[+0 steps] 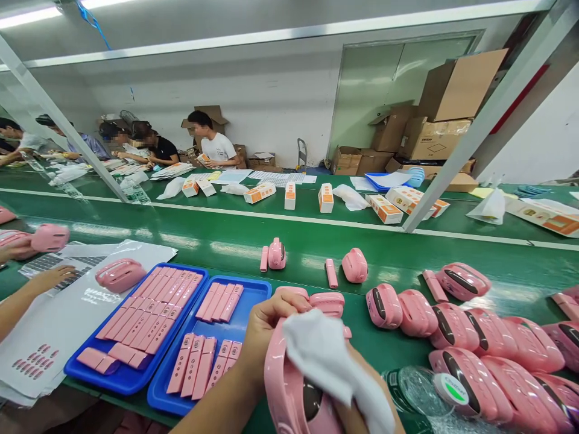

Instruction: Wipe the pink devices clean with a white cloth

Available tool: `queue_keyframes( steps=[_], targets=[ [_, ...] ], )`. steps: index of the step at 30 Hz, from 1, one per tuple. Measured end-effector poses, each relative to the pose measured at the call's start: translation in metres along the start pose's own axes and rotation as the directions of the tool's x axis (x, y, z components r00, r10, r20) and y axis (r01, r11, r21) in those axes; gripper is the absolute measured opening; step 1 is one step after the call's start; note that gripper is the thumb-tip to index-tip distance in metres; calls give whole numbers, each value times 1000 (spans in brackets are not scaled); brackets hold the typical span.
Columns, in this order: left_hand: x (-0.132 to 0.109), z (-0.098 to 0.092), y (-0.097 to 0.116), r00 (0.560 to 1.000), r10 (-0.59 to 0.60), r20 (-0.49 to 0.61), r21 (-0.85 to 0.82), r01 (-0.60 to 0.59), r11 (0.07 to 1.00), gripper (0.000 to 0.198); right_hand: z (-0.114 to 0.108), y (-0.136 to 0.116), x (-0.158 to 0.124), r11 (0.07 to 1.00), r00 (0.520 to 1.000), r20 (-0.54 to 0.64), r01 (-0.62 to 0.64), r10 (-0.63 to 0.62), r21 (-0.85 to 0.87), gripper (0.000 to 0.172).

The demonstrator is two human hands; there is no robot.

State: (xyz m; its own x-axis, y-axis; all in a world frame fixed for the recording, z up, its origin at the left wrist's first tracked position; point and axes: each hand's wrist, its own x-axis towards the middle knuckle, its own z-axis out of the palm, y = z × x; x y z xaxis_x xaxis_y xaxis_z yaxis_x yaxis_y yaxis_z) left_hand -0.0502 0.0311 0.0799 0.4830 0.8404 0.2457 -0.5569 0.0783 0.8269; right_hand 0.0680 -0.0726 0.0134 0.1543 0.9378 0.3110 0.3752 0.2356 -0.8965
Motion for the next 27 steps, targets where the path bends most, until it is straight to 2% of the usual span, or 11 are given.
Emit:
queue_keyframes(
  steps=[3, 8, 12, 15, 16, 17, 19, 21, 23, 25, 27],
  targets=[
    [-1, -1, 0, 998, -30, 56, -44, 33, 998, 16, -2, 2, -5, 975, 992, -4, -120, 123, 187, 39],
    [3, -3, -6, 981, -101, 164, -101, 119, 988, 18, 12, -8, -11, 725, 960, 77, -255, 270, 640, 67],
    [8, -12, -9, 950, -302, 84, 80, 296, 952, 57, 20, -26, -5, 328, 878, 129, -304, 462, 894, 58],
    [-3, -17, 0, 931, -362, -45, 233, 363, 902, 35, 22, -27, -5, 215, 806, 85, -256, 586, 942, 50],
    [-10, -17, 2, 933, -357, -43, 269, 355, 895, 30, 23, -25, -6, 206, 789, 62, -235, 612, 950, 49],
    [-18, -17, 4, 937, -347, -24, 277, 340, 899, 35, 23, -21, -8, 232, 779, 26, -218, 626, 948, 49],
    [-34, -17, 3, 945, -327, -26, 235, 323, 917, 46, 24, -13, -12, 417, 778, -98, -221, 620, 882, 56],
    [-46, -17, -4, 931, -319, -175, 189, 350, 918, 46, 23, -6, -15, 663, 811, -217, -257, 544, 703, 64],
    [-52, -18, -10, 913, -277, -299, 238, 352, 905, 37, 17, -3, -14, 808, 856, -231, -300, 463, 507, 59],
    [-51, -20, -12, 953, -215, -212, 385, 284, 878, 29, 8, -5, -8, 904, 908, -226, -268, 353, 334, 47],
    [-48, -20, -10, 987, -162, -4, 548, 137, 825, 22, 0, -11, 0, 973, 952, -231, -167, 201, 160, 31]
  ],
)
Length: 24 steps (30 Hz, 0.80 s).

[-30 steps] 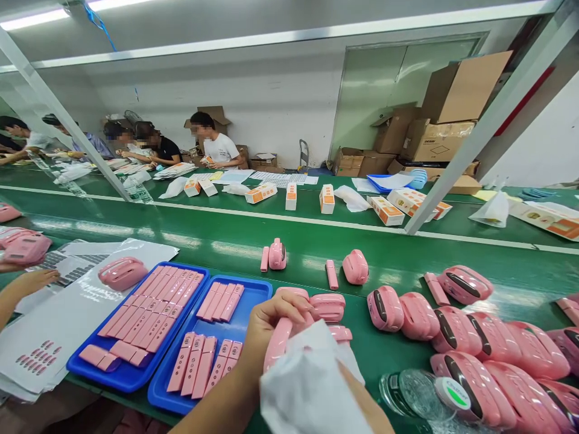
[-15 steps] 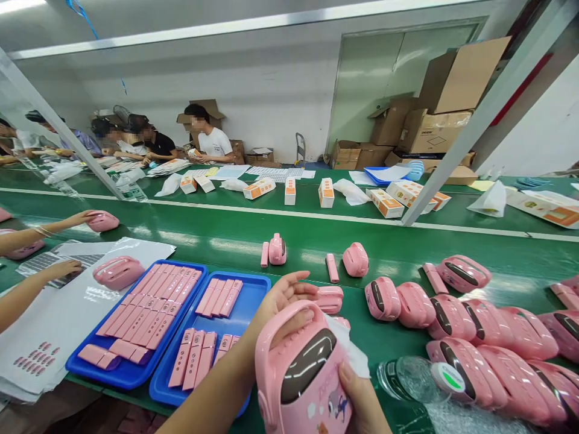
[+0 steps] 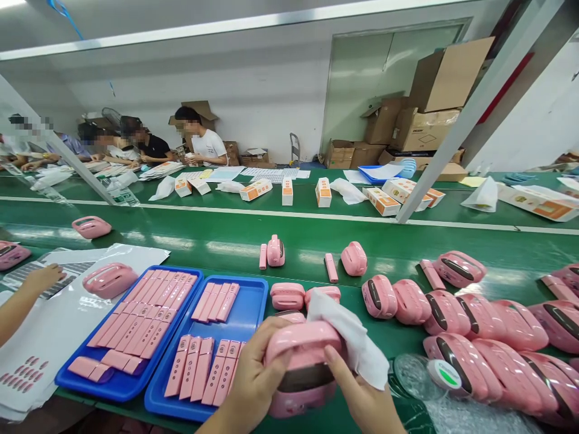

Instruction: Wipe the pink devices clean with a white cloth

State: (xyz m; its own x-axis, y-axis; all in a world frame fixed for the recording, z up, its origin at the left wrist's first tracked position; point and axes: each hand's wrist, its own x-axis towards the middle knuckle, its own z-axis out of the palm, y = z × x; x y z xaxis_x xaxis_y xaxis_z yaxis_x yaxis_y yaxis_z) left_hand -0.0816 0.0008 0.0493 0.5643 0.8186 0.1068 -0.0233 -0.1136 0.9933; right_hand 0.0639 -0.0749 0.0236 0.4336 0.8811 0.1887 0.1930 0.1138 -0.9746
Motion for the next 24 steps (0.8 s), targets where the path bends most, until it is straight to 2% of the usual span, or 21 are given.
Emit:
queue_keyframes(
  steps=[2, 3, 6, 9, 11, 14, 16, 18, 19, 21, 22, 24],
  targets=[
    [2, 0, 2, 984, 114, 138, 155, -135, 979, 23, 0, -10, 7, 985, 991, 79, 116, -107, -126, 21],
    [2, 2, 3, 970, 158, 185, 219, -198, 955, 26, 1, -15, 10, 976, 986, 126, 132, -111, -173, 20],
    [1, 6, -2, 919, 296, 260, 384, -380, 842, 26, 9, -23, 13, 968, 969, 245, 97, -38, -233, 33],
    [-1, 7, -14, 837, 484, 256, 492, -544, 680, 19, 11, -14, 16, 993, 952, 300, -33, 66, -112, 37],
    [-4, 4, -22, 751, 608, 257, 519, -638, 569, 12, 6, 1, 22, 986, 959, 232, -166, 164, -12, 37],
    [-9, 0, -28, 623, 713, 322, 495, -753, 434, 6, -10, 29, 35, 932, 942, -26, -328, 336, 156, 40],
    [-11, -2, -28, 569, 738, 362, 478, -793, 378, 6, -20, 39, 40, 902, 899, -172, -358, 403, 241, 43],
    [-11, -3, -27, 546, 748, 377, 461, -811, 360, 3, -25, 34, 38, 892, 888, -182, -369, 422, 262, 44],
    [-10, -3, -27, 535, 752, 384, 450, -820, 353, 2, -26, 27, 35, 891, 904, -99, -382, 415, 247, 42],
    [-9, -3, -28, 546, 742, 389, 424, -821, 382, 3, -23, 7, 26, 890, 911, 168, -406, 376, 208, 33],
    [-8, -4, -28, 571, 734, 369, 411, -808, 422, 6, -21, -2, 23, 885, 888, 295, -419, 352, 204, 32],
    [-7, -5, -28, 634, 715, 295, 348, -768, 537, 13, -20, -11, 20, 870, 840, 430, -447, 329, 207, 35]
  ],
)
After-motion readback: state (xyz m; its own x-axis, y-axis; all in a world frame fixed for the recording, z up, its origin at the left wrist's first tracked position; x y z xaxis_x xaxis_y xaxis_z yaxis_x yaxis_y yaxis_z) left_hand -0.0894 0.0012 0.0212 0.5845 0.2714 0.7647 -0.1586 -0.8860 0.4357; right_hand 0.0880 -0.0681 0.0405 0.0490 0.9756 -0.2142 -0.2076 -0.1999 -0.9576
